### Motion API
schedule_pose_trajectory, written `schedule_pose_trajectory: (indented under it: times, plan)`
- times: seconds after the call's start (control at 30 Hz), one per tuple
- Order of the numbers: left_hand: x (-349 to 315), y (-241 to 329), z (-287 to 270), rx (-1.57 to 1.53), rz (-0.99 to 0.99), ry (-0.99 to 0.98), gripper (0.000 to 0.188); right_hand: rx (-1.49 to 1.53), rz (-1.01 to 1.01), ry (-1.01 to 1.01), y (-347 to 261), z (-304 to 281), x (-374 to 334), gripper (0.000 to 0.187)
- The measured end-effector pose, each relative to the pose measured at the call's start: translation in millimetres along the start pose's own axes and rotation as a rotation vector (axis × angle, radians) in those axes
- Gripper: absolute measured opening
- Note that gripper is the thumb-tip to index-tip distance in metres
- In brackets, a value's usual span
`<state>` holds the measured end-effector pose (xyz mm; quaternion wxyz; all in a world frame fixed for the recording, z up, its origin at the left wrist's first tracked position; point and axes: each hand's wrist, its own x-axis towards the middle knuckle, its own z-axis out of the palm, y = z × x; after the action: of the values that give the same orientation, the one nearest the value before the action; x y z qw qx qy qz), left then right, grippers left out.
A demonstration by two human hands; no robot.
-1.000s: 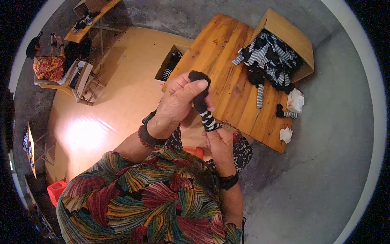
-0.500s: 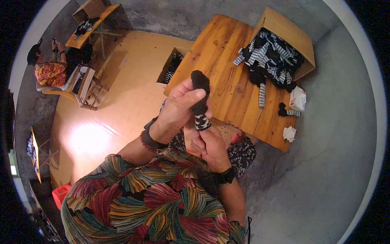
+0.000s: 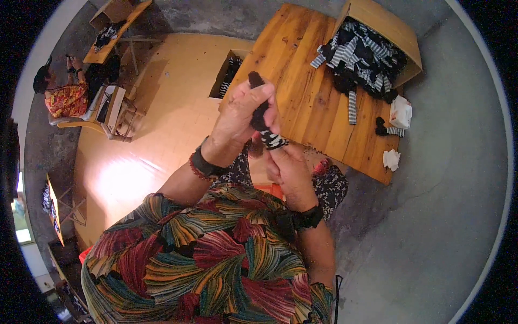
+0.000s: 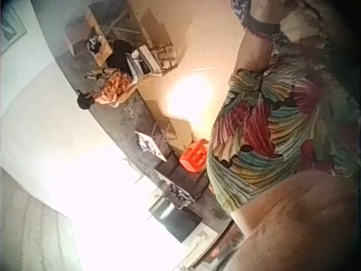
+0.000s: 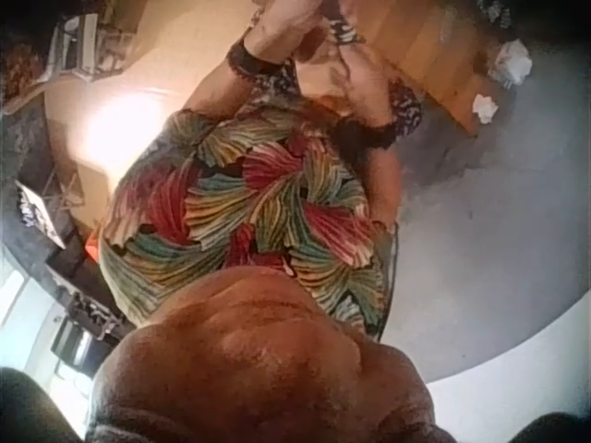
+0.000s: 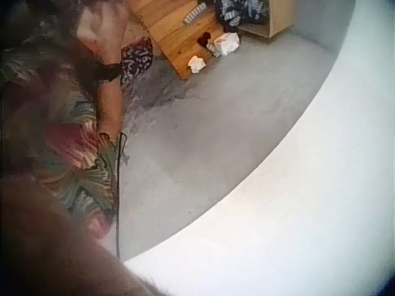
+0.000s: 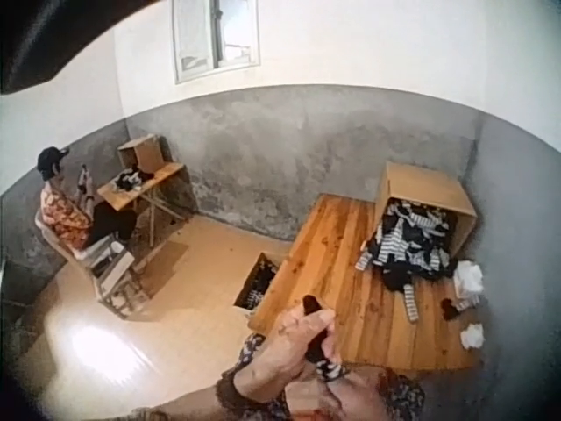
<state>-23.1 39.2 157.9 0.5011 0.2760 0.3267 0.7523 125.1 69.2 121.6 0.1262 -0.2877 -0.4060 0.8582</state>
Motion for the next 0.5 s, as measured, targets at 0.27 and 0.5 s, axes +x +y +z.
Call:
schedule_pose_trajectory:
  times: [0.27,0.5]
  plan:
    - [0,9,-2,-0.073,0.120,0.134,0.029,0.103,0.113,-0.169,1,-9,-2,0.025]
    - [-3,-7,4,-0.160,0.172,0.311,0.020,-0.093,-0.043,-0.074,11,-21,-9,0.027]
